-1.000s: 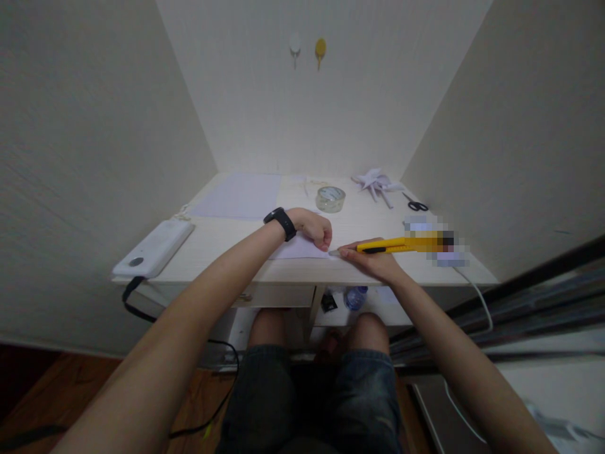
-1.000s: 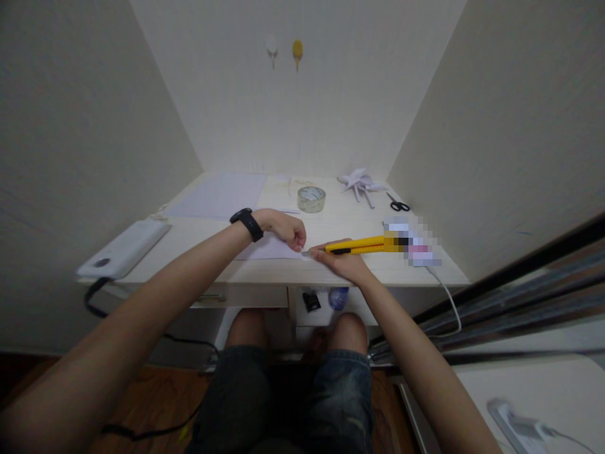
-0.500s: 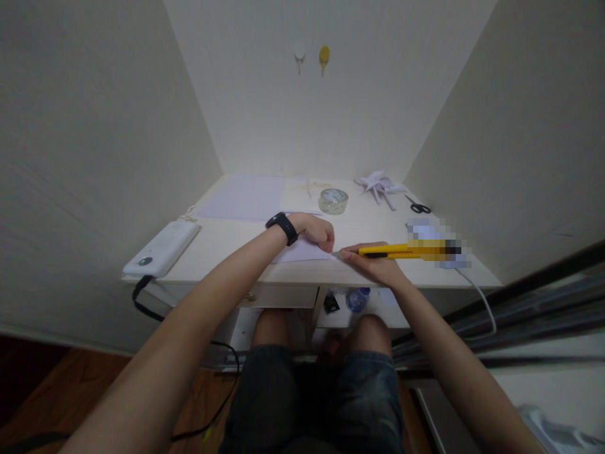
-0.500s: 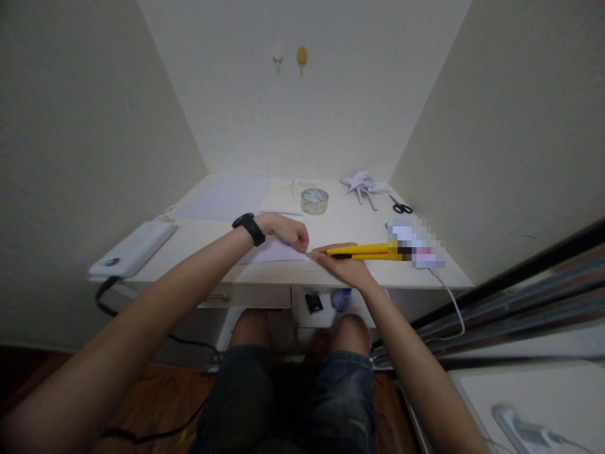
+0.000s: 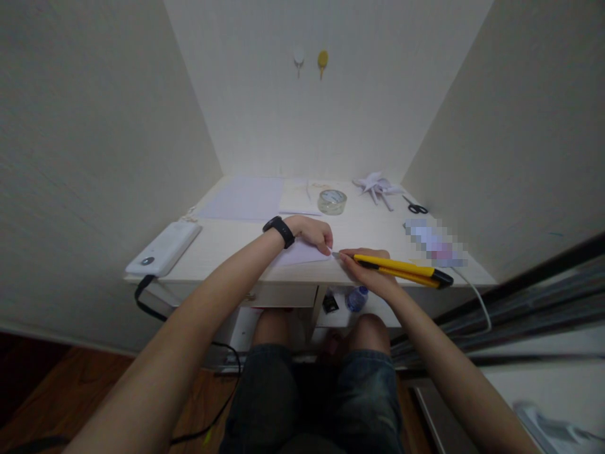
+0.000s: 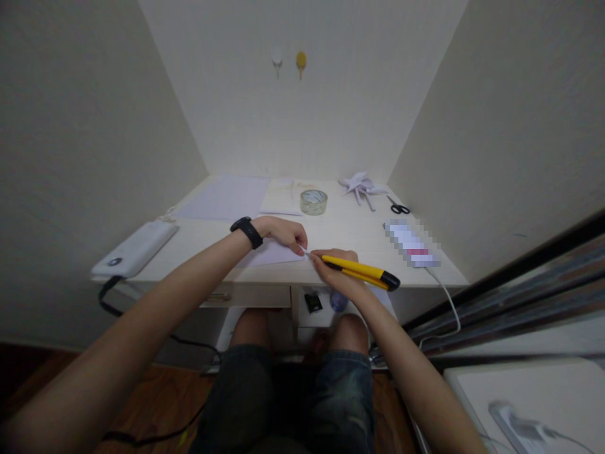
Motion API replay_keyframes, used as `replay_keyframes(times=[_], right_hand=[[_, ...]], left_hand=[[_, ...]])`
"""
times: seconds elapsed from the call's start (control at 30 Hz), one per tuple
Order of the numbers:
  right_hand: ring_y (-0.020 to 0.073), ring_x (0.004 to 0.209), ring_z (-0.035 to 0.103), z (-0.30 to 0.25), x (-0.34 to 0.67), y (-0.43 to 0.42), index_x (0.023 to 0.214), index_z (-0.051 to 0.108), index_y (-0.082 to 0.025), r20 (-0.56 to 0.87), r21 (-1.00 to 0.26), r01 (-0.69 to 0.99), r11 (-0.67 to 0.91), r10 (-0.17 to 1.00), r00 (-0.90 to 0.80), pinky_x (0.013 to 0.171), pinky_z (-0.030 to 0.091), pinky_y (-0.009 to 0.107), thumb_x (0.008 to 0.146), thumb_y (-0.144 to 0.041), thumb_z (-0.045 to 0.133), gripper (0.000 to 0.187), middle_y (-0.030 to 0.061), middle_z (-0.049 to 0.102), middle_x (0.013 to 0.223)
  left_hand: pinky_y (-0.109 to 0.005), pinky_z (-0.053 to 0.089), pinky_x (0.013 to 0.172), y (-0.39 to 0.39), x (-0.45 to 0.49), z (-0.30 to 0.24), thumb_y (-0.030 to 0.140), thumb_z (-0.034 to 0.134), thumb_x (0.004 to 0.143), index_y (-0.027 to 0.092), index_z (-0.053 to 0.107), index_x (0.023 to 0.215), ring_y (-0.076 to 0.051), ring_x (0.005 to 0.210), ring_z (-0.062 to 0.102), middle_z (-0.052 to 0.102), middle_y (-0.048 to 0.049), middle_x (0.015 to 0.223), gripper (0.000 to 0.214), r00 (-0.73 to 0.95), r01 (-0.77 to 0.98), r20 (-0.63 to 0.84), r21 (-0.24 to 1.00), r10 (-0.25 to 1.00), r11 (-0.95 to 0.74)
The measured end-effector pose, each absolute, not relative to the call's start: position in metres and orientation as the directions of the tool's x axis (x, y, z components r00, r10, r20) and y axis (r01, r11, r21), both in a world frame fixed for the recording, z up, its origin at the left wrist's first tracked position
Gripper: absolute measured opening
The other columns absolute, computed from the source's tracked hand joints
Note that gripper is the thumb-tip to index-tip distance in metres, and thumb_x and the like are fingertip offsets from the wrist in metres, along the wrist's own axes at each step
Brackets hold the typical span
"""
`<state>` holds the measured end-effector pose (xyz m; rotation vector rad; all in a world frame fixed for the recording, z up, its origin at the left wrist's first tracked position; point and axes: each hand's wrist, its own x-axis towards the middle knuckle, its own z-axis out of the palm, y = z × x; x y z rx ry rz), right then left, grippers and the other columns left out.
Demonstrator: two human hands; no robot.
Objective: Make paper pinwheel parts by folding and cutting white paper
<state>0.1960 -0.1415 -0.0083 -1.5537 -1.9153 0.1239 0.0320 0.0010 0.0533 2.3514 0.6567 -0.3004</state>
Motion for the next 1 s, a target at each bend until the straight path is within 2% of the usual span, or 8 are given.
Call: replay_keyframes(times=[0.2, 0.4, 0.53, 0.63, 0.73, 0.8, 0.87, 1.0], right_hand=[[0.0267, 0.085, 0.075, -0.013, 0.188, -0.149, 0.101, 0.079, -0.021, 0.574, -0.452, 0.806, 0.383, 0.816, -0.067, 0.082, 0.059, 0.039, 0.092, -0.037, 0.053, 0.032, 0.0091, 0.079, 0.093], [0.0223, 0.088, 0.074, 0.001, 0.202, -0.149, 0.097, 0.079, -0.026, 0.517, -0.523, 0.597, 0.608, 0.784, -0.345, 0.081, 0.057, 0.033, 0.091, -0.037, 0.060, 0.023, 0.0043, 0.079, 0.097], [0.0239, 0.091, 0.074, 0.008, 0.209, -0.149, 0.096, 0.080, -0.027, 0.475, -0.593, 0.542, 0.595, 0.802, -0.362, 0.083, 0.057, 0.035, 0.089, -0.037, 0.063, 0.021, 0.0041, 0.079, 0.099], [0.0240, 0.087, 0.074, 0.004, 0.209, -0.150, 0.092, 0.081, -0.028, 0.439, -0.670, 0.570, 0.476, 0.873, -0.213, 0.082, 0.057, 0.036, 0.086, -0.040, 0.066, 0.020, 0.0034, 0.080, 0.096], [0.0253, 0.086, 0.074, -0.006, 0.210, -0.147, 0.086, 0.081, -0.027, 0.387, -0.805, 0.510, 0.303, 0.920, 0.064, 0.087, 0.057, 0.039, 0.079, -0.046, 0.073, 0.021, 0.0036, 0.080, 0.087], [0.0248, 0.081, 0.074, -0.013, 0.212, -0.143, 0.086, 0.080, -0.025, 0.323, -0.903, 0.366, 0.226, 0.918, 0.231, 0.088, 0.057, 0.041, 0.074, -0.048, 0.077, 0.026, 0.0037, 0.078, 0.079], [0.0216, 0.071, 0.073, -0.018, 0.214, -0.137, 0.087, 0.079, -0.022, 0.246, -0.968, 0.135, 0.211, 0.897, 0.368, 0.082, 0.060, 0.039, 0.068, -0.049, 0.082, 0.032, 0.0030, 0.076, 0.072], [0.0150, 0.058, 0.069, -0.021, 0.217, -0.128, 0.081, 0.076, -0.019, 0.112, -0.923, -0.264, 0.279, 0.853, 0.510, 0.066, 0.062, 0.030, 0.054, -0.039, 0.092, 0.038, 0.0017, 0.076, 0.074]], left_hand=[[-0.026, 0.036, 0.064, 0.002, 0.030, 0.049, 0.023, 0.073, 0.058, 0.018, 0.074, 0.064, -0.014, 0.062, 0.051, 0.065, 0.0020, 0.059, 0.007, 0.852, 0.522, -0.341, 0.611, 0.397, -0.595], [-0.024, 0.037, 0.064, 0.005, 0.029, 0.048, 0.023, 0.073, 0.057, 0.019, 0.075, 0.064, -0.014, 0.063, 0.053, 0.068, 0.0016, 0.060, 0.007, 0.860, 0.509, -0.350, 0.627, 0.371, -0.590], [-0.025, 0.038, 0.065, 0.006, 0.031, 0.048, 0.024, 0.074, 0.056, 0.019, 0.074, 0.064, -0.015, 0.064, 0.054, 0.069, 0.0008, 0.063, 0.010, 0.852, 0.523, -0.357, 0.623, 0.384, -0.582], [-0.025, 0.037, 0.065, 0.006, 0.032, 0.047, 0.027, 0.073, 0.057, 0.019, 0.074, 0.065, -0.015, 0.063, 0.053, 0.068, 0.0013, 0.062, 0.011, 0.849, 0.529, -0.364, 0.597, 0.384, -0.603], [-0.025, 0.036, 0.064, 0.005, 0.032, 0.048, 0.029, 0.070, 0.060, 0.018, 0.073, 0.068, -0.015, 0.065, 0.053, 0.067, 0.0008, 0.064, 0.014, 0.856, 0.517, -0.354, 0.583, 0.377, -0.626], [-0.025, 0.035, 0.064, 0.005, 0.031, 0.049, 0.030, 0.069, 0.062, 0.018, 0.073, 0.071, -0.015, 0.066, 0.053, 0.067, 0.0005, 0.066, 0.016, 0.865, 0.502, -0.327, 0.581, 0.381, -0.640], [-0.025, 0.035, 0.065, 0.006, 0.031, 0.052, 0.031, 0.069, 0.063, 0.017, 0.072, 0.073, -0.015, 0.068, 0.052, 0.067, -0.0001, 0.069, 0.017, 0.863, 0.502, -0.293, 0.589, 0.411, -0.633], [-0.027, 0.035, 0.065, 0.011, 0.033, 0.054, 0.029, 0.067, 0.066, 0.015, 0.071, 0.075, -0.015, 0.067, 0.050, 0.064, -0.0016, 0.070, 0.016, 0.789, 0.532, -0.167, 0.667, 0.591, -0.521]])
